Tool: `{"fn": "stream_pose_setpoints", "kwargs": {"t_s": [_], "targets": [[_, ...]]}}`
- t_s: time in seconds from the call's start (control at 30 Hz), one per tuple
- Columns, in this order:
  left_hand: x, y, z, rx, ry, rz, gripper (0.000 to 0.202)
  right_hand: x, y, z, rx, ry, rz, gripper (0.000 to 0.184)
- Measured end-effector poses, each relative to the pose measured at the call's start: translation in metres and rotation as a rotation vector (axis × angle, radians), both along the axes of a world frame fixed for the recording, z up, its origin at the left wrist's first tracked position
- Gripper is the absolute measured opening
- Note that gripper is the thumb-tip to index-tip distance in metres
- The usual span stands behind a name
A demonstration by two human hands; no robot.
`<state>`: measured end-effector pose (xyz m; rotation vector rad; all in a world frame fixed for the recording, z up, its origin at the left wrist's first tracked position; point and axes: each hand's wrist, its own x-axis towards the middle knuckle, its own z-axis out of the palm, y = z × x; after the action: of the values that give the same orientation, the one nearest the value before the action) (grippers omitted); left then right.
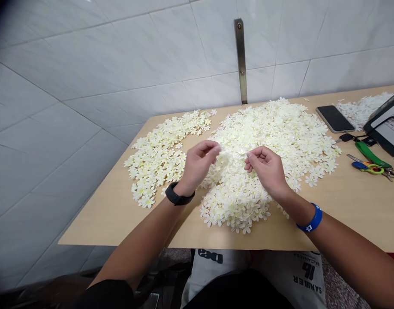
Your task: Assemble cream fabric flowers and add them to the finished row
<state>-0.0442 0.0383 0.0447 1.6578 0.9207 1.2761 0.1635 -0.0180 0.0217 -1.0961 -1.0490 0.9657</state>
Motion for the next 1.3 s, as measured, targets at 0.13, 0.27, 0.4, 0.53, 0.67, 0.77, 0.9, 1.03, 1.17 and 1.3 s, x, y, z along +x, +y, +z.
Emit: {"fn": "stream_pose_setpoints", "kwargs": {"t_s": [0.13,0.27,0.4,0.53,0.67,0.77,0.9,1.03,1.17,1.3], "targets": [[0.012,-0.012,-0.002,0.120,0.158,-0.065,0.014,-0.003,0.000,0.000,0.009,-0.012,-0.080,0.016],[0.015,-0.014,-0.008,0.260,0.230,-0.052,0.012,-0.002,-0.001,-0.001,-0.002,-0.031,-0.088,0.017],[0.018,-0.016,-0.013,0.381,0.265,-0.016,0.012,-0.005,-0.005,-0.001,-0.023,-0.053,-0.032,0.021],[0.024,-0.019,-0.018,0.394,0.264,-0.010,0.011,-0.007,-0.007,0.000,-0.018,-0.067,0.079,0.029],[0.025,-0.018,-0.020,0.381,0.252,-0.017,0.014,-0.007,-0.005,0.000,0.002,-0.032,0.161,0.035],[0.023,-0.018,-0.018,0.325,0.219,-0.059,0.016,-0.006,-0.004,-0.001,0.000,-0.012,0.191,0.035],[0.022,-0.019,-0.012,0.206,0.143,-0.097,0.019,-0.005,-0.005,-0.001,-0.004,0.007,0.226,0.033],[0.022,-0.022,-0.008,0.100,0.081,-0.070,0.019,-0.005,-0.006,0.002,-0.011,0.005,0.242,0.033],[0.020,-0.022,-0.005,0.057,0.071,-0.052,0.019,-0.005,-0.006,0.003,-0.013,-0.036,0.227,0.035],[0.018,-0.021,-0.003,0.017,0.032,-0.045,0.018,-0.006,-0.008,0.002,-0.009,-0.058,0.204,0.035]]}}
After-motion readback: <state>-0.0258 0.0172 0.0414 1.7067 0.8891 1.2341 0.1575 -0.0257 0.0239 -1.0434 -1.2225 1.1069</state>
